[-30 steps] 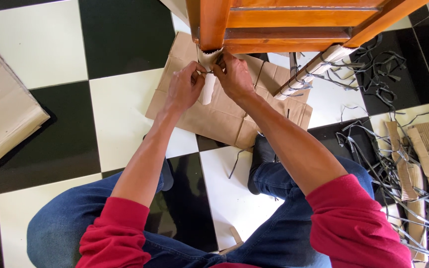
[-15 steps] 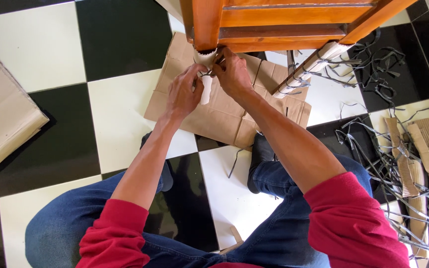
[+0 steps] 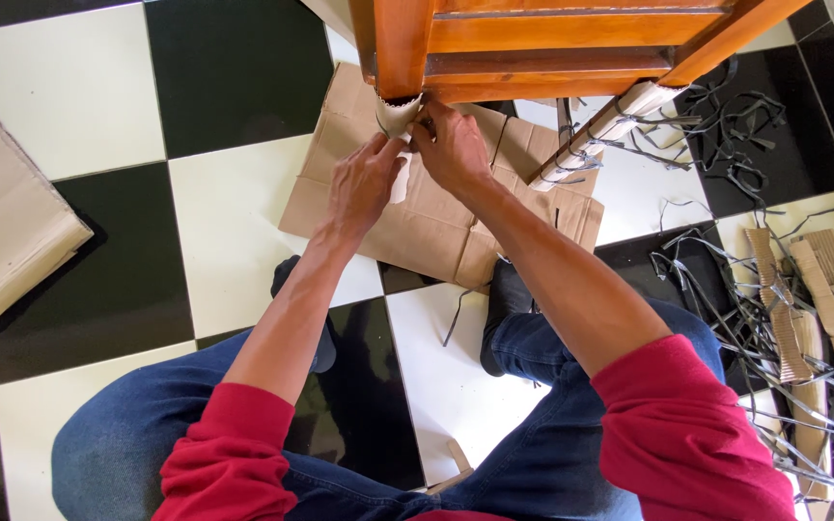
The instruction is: Wrapping the legs of a wooden chair with cardboard and securing them with wire ties using a twisting tool.
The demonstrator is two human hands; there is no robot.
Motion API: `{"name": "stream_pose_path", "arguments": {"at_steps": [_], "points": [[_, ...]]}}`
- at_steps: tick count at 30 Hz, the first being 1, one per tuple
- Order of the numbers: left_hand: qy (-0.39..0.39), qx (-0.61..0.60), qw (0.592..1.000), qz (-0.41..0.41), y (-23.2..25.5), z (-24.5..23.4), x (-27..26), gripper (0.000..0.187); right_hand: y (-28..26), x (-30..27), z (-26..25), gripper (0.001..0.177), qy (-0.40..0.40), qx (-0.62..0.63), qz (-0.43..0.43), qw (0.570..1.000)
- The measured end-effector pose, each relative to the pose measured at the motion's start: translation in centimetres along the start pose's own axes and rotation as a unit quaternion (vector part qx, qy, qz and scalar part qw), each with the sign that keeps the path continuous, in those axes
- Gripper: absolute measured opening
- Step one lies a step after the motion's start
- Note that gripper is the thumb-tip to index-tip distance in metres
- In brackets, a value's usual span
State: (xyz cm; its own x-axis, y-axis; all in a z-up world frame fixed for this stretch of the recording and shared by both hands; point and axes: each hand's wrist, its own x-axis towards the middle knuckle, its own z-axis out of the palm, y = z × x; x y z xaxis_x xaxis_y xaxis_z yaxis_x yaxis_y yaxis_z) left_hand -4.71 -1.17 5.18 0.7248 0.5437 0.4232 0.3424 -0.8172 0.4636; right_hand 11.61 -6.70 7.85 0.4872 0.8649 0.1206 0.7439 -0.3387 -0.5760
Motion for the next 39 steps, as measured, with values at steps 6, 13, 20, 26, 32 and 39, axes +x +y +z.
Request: {"name": "stream_pose_path", "arguments": {"at_steps": [6, 13, 20, 26, 32, 39], "points": [[-0.01, -0.178, 0.976, -0.126, -1.3, 1.1, -0.9, 0.005, 6.6, -0.9, 5.8, 0.02, 0.187, 0.051, 0.11, 0.975], [0.061, -0.256, 0.962, -0.075, -2.0, 2.6, -0.6, 0.008, 1.1, -4.4, 4.7, 0.036, -0.139, 0.429, 0.302, 0.84], [0.065, -0.324, 0.939, -0.095, -1.6, 1.5, -0.4, 0.004, 1.9, -4.2, 6.0, 0.02, 0.023, 0.484, 0.235, 0.843], [0.11, -0.233, 0.961, -0.099, -2.0, 0.2, -1.2, 0.005, -0.7, -5.2, 4.9, 0.012, 0.135, 0.446, 0.153, 0.872], [0.107, -0.097, 0.958, -0.249, -4.2, 1.6, -0.6, 0.01, 0.4, -3.6, 4.9, 0.008, 0.204, 0.487, 0.194, 0.827], [0.18, -0.594, 0.673, -0.401, -2.9, 2.7, -0.4, 0.018, 0.1, -2.1, 3.7, 0.013, 0.145, 0.673, 0.274, 0.671]]}}
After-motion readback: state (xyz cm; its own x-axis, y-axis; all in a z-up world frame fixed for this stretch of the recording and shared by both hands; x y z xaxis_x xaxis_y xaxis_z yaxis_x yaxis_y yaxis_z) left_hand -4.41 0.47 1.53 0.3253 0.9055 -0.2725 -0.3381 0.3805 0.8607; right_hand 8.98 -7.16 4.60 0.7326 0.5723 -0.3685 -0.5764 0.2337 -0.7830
